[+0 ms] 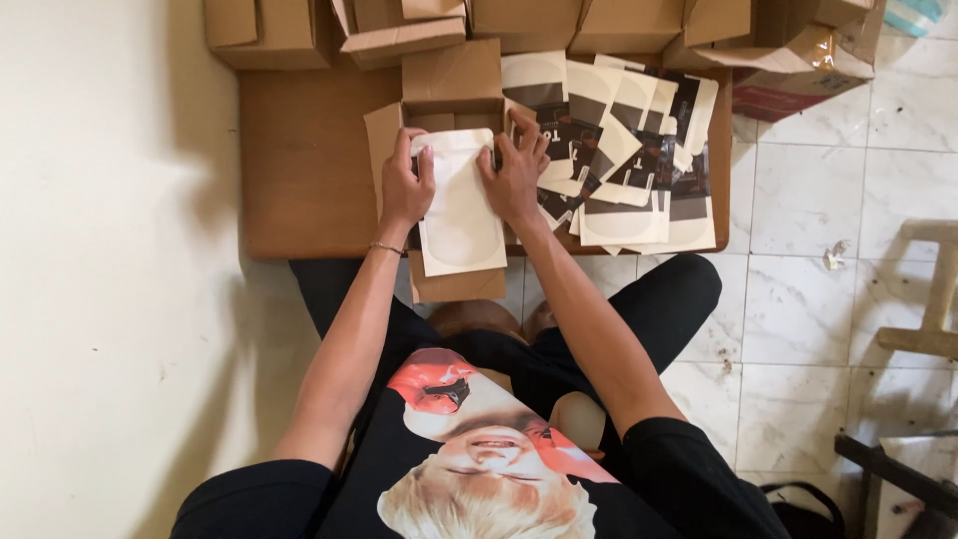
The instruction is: The person folds a white bag, inserts it into a cardboard box, and then handles several printed coffee bags.
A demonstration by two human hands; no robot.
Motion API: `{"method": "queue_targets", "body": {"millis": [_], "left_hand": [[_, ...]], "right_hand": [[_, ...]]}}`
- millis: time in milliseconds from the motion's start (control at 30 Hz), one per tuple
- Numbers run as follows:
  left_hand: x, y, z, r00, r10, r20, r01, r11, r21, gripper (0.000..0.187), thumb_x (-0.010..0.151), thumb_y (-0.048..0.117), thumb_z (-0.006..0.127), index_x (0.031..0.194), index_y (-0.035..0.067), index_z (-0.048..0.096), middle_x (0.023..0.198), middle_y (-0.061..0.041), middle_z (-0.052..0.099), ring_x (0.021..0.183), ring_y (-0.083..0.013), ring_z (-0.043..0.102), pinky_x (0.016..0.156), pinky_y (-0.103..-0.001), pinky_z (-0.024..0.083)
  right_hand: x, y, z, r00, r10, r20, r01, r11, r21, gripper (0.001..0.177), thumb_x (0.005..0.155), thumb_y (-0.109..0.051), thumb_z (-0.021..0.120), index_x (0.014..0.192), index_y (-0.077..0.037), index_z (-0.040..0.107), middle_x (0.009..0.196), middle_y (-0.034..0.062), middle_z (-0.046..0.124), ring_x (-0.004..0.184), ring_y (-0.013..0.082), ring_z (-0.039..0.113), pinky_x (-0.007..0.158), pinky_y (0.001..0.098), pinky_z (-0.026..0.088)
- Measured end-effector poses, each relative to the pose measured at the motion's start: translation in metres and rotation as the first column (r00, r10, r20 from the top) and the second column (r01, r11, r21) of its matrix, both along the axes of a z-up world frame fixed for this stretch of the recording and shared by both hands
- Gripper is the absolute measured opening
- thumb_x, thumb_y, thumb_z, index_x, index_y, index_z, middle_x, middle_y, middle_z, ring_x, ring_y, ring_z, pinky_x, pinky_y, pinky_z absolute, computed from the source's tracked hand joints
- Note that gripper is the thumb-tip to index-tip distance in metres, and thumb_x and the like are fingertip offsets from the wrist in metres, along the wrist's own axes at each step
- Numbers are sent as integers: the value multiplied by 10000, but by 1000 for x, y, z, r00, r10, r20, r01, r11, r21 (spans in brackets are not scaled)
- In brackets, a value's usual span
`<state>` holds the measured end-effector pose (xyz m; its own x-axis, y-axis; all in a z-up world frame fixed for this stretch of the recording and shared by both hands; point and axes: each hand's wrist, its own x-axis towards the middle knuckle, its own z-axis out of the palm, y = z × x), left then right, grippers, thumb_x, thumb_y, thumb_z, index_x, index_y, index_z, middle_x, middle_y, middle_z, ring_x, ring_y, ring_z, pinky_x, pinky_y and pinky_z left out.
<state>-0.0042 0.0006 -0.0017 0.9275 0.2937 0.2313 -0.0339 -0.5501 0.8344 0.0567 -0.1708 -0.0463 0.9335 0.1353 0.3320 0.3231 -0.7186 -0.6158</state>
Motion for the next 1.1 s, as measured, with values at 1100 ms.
{"method": "queue_targets", "body": {"millis": [1100], "left_hand": [[0,2,2,996,-47,-72,40,995,-94,199,1042,282,449,1198,207,545,967,-199,718,909,-487,695,829,-574,552]], "right_hand": [[-13,16,35,940,-72,-334,61,997,-43,429,1002,-496,640,1052,-75,574,1494,30,282,1305,357,348,990,604,385]]}}
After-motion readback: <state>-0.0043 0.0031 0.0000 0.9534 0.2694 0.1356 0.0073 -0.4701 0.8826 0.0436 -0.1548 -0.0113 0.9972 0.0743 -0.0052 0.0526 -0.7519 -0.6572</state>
